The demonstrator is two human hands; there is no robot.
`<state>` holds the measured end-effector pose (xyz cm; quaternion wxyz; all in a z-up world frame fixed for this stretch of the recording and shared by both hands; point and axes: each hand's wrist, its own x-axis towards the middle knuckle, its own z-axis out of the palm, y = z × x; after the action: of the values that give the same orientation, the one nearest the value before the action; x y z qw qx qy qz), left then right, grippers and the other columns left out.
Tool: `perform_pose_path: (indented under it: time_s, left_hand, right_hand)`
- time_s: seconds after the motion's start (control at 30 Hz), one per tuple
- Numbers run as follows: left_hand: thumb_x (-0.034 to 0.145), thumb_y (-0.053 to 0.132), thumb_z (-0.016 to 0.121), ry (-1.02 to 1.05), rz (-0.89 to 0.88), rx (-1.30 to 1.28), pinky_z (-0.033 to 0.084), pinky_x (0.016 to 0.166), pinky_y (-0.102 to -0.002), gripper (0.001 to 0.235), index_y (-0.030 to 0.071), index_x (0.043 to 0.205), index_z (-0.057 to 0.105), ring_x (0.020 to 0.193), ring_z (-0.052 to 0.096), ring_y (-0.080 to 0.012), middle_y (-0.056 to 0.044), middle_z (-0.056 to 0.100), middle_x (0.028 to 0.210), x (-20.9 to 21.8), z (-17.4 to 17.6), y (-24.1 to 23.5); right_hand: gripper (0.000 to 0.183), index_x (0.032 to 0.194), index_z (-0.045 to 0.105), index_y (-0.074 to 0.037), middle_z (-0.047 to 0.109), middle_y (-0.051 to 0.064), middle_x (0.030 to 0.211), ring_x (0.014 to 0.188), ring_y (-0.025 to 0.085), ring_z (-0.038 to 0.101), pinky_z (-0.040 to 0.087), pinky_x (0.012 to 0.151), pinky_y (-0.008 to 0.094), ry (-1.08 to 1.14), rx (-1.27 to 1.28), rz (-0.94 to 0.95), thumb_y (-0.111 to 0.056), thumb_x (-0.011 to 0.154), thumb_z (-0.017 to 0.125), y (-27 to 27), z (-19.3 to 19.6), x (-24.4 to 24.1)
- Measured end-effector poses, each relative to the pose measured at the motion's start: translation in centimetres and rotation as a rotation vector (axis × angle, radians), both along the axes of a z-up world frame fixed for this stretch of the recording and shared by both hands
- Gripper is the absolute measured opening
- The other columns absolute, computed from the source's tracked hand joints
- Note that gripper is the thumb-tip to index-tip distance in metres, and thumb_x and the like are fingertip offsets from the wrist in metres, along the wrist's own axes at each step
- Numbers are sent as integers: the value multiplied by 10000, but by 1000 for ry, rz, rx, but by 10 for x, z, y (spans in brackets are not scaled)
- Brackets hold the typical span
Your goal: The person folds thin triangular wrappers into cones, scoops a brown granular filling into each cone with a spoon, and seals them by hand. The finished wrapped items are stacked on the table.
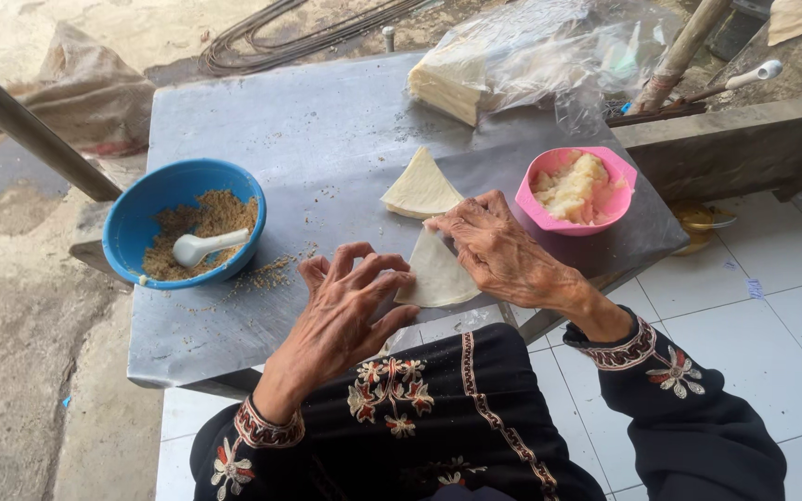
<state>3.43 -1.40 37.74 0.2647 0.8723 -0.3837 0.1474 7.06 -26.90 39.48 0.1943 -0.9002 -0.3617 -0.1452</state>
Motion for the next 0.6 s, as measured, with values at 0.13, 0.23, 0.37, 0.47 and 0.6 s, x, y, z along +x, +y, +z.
perform_pose_path:
  time_s: [0.13,0.23,0.37,0.47,0.6]
  left_hand:
    - [870,421,722,34,21,-22,264,966,-505,330,130,1024,748,1240,459,-264,14,670,1234,-6,1,1]
    - [856,423,738,17,18,-23,255,967,-513,316,137,988,760,1241,466,-261,22,675,1217,-6,2,1]
    - [854,419,746,-9,10,-65,256,983,-502,320,136,1001,768,1237,480,-257,23,682,1215,-8,0,3]
    - [848,418,751,-20,34,-79,247,986,-499,316,140,998,769,1229,499,-242,22,687,1207,-10,-2,3]
    - [831,425,763,-15,48,-100,245,1005,-481,331,147,1012,766,1224,513,-225,30,691,1212,-12,-4,3]
  right_hand:
    - [514,1301,611,2,597,142,1157,1073,331,454,408,973,428,-74,-70,22,29,787,605,7,-3,0]
    - [532,1291,605,19,580,165,1136,1076,348,445,416,974,421,-125,-97,7,25,760,614,12,-5,-4]
    - [527,1293,601,37,592,153,1145,1117,351,462,426,1005,438,-201,-160,6,19,766,616,14,-5,-15]
    - [504,1280,613,9,602,155,1164,1127,346,480,439,1000,441,-155,-156,13,29,776,601,6,-3,-20]
    - [423,1250,593,14,618,148,1211,1122,324,514,442,1002,456,-68,-85,24,24,827,594,4,2,-15]
